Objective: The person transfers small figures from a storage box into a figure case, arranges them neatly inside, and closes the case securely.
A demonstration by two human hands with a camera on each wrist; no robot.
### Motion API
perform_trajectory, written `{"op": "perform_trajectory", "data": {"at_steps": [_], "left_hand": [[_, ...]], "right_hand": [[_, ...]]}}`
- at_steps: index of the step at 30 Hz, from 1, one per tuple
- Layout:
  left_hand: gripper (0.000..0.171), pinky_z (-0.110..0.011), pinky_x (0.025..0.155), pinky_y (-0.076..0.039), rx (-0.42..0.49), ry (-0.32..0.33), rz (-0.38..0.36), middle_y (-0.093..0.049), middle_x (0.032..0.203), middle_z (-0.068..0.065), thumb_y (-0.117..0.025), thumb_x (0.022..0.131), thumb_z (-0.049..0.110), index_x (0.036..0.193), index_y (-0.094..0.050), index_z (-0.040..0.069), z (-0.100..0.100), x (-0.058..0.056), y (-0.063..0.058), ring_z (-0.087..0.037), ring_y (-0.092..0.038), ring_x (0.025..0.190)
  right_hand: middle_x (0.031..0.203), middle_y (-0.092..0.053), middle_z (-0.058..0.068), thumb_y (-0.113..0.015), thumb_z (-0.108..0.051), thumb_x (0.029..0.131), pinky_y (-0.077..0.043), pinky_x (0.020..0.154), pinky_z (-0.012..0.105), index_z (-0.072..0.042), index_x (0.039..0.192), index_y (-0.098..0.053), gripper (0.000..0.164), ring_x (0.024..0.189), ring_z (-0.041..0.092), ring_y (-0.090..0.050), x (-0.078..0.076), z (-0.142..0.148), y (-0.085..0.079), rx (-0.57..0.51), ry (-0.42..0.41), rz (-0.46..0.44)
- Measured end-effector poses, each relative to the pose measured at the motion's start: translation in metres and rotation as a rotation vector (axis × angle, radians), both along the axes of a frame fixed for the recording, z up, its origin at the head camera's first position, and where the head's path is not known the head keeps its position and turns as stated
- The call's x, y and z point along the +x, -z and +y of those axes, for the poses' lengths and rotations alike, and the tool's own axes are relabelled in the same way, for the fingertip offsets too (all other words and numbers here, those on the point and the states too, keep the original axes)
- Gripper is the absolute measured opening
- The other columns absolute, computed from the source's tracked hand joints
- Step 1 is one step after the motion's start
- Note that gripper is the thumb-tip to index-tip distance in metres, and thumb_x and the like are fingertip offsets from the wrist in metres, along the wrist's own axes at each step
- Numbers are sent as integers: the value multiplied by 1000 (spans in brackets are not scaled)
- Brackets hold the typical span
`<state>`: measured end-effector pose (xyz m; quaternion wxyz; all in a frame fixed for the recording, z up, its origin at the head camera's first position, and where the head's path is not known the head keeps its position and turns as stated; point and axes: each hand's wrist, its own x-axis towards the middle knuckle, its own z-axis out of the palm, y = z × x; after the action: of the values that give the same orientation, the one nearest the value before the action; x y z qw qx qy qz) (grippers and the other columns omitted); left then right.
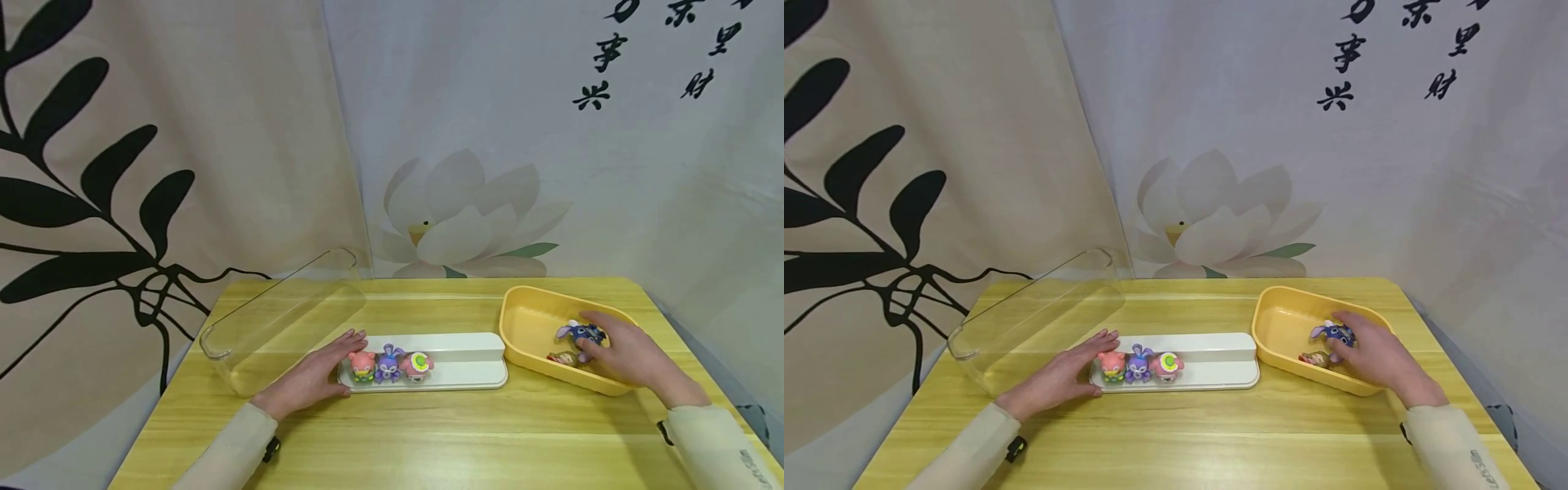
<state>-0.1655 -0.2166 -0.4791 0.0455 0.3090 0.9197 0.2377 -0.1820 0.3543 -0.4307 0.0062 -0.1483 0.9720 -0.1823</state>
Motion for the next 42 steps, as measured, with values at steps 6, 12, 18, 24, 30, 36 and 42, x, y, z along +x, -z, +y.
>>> {"op": "perform_trajectory", "data": {"at_steps": [6, 12, 18, 24, 30, 36, 42], "left_hand": [[94, -50, 121, -33, 13, -3, -1, -28, 170, -2, -91, 78, 14, 159, -42, 14, 0, 0, 0, -27, -25, 156], [94, -49, 121, -34, 20, 7, 1, -27, 170, 0, -91, 78, 13, 159, -42, 14, 0, -1, 1, -27, -25, 156], [95, -49, 121, -33, 23, 12, 6, -27, 170, -1, -91, 78, 13, 159, -42, 15, 1, -2, 0, -27, -24, 156], [94, -49, 121, -33, 16, 11, 0, -28, 170, -3, -90, 79, 13, 159, -42, 14, 1, -1, -2, -28, -25, 156], [94, -49, 121, -33, 20, 17, -8, -27, 170, -3, -90, 79, 14, 159, -42, 13, 1, -1, 0, -28, -24, 156], [94, -49, 121, -33, 20, 11, 2, -27, 170, -2, -90, 78, 13, 159, -42, 13, 1, -1, 0, -28, -25, 156], [93, -48, 121, -34, 9, 8, -6, -28, 170, -4, -90, 79, 13, 159, -42, 13, 1, 0, -1, -28, -25, 156]], "right_hand": [[139, -57, 33, -75, -21, 96, -47, 99, 69, 9, 141, -55, 57, 125, 55, -54, -18, 3, -3, 39, -95, -10], [128, -67, 26, -77, -21, 94, -54, 94, 60, 7, 137, -60, 54, 114, 42, -65, -34, 2, 5, 57, -138, -39], [119, -71, 21, -79, -29, 93, -57, 87, 58, 5, 129, -66, 51, 104, 38, -69, -42, 2, 12, 99, -154, -27], [116, -71, 21, -78, -24, 93, -55, 90, 60, 5, 123, -69, 43, 107, 44, -67, -45, 5, 17, 104, -159, -30], [113, -69, 20, -76, -20, 94, -55, 89, 59, 0, 114, -72, 28, 104, 41, -67, -45, 11, 19, 115, -165, -18], [103, -69, 12, -76, -21, 94, -56, 85, 54, -2, 105, -71, 22, 92, 31, -67, -44, 17, 16, 93, -152, -41], [87, -67, -4, -76, -23, 95, -53, 72, 35, -8, 100, -66, 19, 75, 10, -58, -41, 22, 14, 40, -140, -127]]}}
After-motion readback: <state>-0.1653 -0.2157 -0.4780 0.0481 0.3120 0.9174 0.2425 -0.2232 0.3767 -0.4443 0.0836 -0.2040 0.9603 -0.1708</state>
